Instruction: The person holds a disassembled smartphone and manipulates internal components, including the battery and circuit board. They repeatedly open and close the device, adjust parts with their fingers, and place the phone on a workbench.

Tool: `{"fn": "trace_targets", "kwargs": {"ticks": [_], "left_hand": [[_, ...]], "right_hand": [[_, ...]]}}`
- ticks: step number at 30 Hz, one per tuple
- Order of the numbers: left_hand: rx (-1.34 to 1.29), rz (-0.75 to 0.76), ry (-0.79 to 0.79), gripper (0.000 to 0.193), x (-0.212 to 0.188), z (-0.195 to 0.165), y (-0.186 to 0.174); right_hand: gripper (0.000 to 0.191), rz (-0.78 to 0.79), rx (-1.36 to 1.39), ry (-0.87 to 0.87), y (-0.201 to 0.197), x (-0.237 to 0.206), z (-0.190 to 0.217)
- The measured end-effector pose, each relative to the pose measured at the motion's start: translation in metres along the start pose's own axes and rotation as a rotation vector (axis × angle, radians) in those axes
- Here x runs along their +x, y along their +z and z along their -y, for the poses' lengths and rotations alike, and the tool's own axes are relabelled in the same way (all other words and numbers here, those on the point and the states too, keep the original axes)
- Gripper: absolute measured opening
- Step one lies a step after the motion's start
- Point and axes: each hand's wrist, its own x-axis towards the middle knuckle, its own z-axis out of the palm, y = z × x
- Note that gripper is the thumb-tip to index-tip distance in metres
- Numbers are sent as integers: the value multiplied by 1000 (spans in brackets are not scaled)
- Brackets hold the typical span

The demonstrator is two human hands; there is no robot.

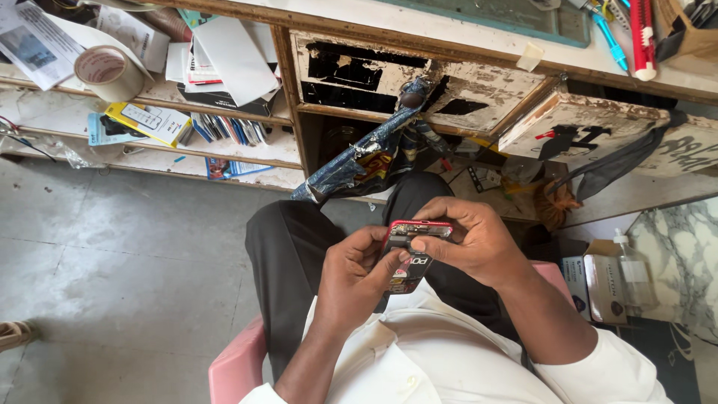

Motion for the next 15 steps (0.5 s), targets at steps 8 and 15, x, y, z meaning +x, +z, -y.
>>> {"fn": "trace_targets", "kwargs": {"ticks": [8, 15], "left_hand": [[-10, 6, 20, 17, 0, 0, -2], [49, -4, 22, 16, -2, -4, -1]], "right_hand": [[23, -11, -14, -47, 3, 1, 3], [19, 13, -62, -62, 8, 1, 8]]}}
